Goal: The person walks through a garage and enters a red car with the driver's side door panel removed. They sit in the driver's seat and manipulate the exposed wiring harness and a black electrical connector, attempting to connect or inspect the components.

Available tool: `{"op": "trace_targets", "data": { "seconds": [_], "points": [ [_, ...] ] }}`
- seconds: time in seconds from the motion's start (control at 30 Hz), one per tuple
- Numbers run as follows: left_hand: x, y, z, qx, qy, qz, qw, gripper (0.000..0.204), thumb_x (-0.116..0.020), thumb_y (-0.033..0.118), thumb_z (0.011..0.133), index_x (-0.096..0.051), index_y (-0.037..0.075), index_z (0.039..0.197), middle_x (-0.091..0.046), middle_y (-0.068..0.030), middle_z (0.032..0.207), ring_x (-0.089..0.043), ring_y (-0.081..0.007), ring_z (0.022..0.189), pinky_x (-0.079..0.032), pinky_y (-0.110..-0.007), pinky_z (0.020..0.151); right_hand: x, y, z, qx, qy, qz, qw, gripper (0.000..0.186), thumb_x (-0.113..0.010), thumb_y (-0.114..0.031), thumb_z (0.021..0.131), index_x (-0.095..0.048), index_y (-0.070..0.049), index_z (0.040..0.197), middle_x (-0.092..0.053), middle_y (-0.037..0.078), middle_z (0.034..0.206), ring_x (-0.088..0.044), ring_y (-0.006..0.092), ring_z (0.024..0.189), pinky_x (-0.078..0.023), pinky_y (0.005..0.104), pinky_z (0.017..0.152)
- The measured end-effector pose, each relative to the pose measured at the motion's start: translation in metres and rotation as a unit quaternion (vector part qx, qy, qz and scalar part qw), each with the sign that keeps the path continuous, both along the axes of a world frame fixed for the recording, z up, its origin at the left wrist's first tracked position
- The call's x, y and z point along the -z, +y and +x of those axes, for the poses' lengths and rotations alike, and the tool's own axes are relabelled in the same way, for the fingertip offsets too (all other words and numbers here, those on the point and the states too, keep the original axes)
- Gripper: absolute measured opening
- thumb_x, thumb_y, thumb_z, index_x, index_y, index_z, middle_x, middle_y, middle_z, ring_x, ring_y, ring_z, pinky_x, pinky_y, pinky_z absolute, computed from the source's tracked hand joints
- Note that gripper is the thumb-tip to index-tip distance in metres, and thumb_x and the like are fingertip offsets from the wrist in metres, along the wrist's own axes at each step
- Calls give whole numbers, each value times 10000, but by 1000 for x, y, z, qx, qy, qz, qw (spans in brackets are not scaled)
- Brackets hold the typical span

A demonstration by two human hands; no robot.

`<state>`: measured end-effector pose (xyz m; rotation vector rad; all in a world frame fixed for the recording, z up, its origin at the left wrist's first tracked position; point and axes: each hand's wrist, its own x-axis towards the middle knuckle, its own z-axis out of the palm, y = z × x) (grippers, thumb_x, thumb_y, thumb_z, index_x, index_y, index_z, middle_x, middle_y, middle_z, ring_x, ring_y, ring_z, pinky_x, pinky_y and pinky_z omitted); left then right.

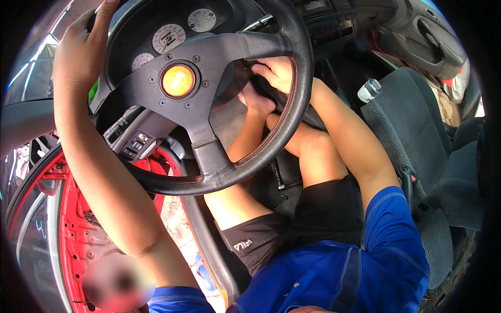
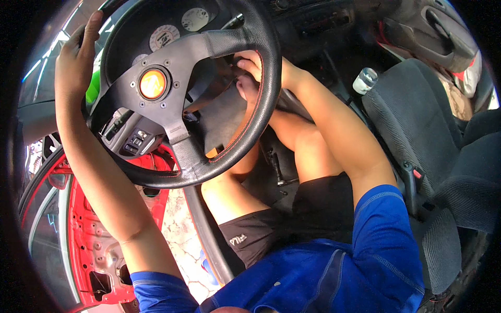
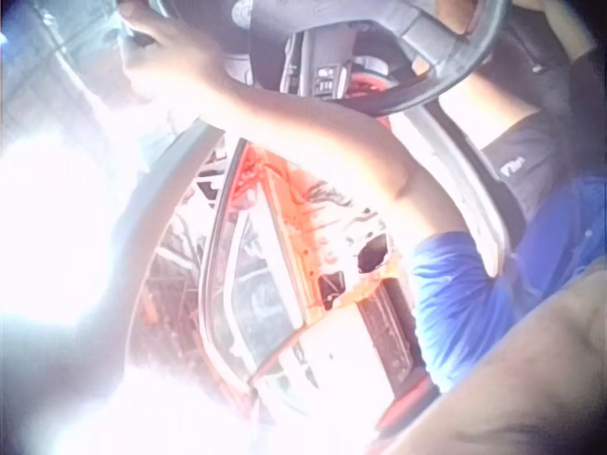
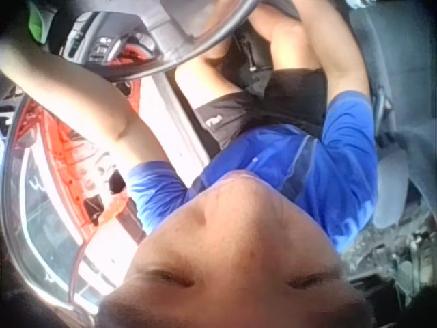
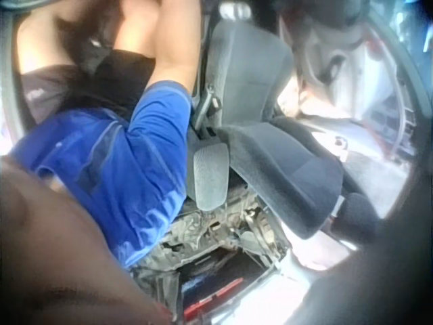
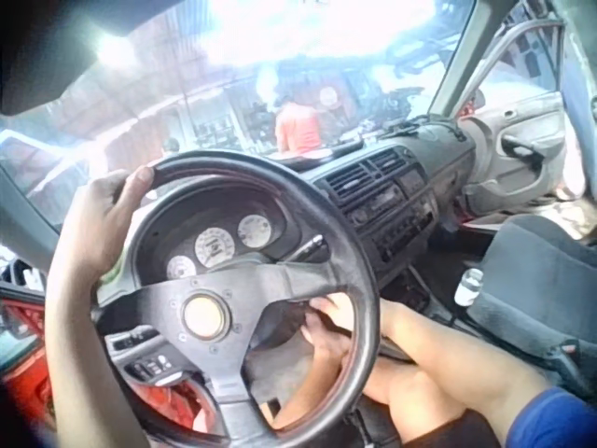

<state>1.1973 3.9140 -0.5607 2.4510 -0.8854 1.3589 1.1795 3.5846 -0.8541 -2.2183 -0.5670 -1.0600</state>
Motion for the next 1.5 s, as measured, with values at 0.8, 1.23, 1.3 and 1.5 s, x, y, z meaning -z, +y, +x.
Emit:
{"op": "trace_targets", "data": {
  "seconds": [0.8,1.23,1.3,1.5],
  "points": [
    [7,-18,-20,-23,32,-30,999,796,-511,746,958,-765,2,1082,-679,-154,872,-626,-224,816,-459,-314,795,-18,3,12,-168,95,90,977,280,-694,-291,1006,-725,-16,1046,-733,113,930,-688,208,840,-551,367,768],
    [13,-16,-22,-5,14,-34,999,732,-519,685,990,-733,21,1213,-719,-132,1050,-634,-201,883,-475,-296,806,-6,0,14,-194,188,197,942,308,-683,-320,1019,-718,-18,1068,-726,76,915,-676,171,865,-561,353,768],
    [11,-11,-23,4,13,-17,1000,712,-535,671,992,-733,11,1170,-700,-112,985,-611,-177,843,-463,-287,779,-13,7,5,-174,226,215,934,305,-682,-311,1020,-713,-12,1076,-724,79,911,-681,171,886,-563,353,771],
    [13,-13,-23,15,42,-26,999,674,-558,659,989,-733,16,1087,-633,-62,843,-547,-137,758,-420,-266,720,-5,2,6,-138,205,242,939,286,-732,-293,974,-753,-12,1025,-756,80,863,-705,164,797,-568,338,721]
  ]
}}
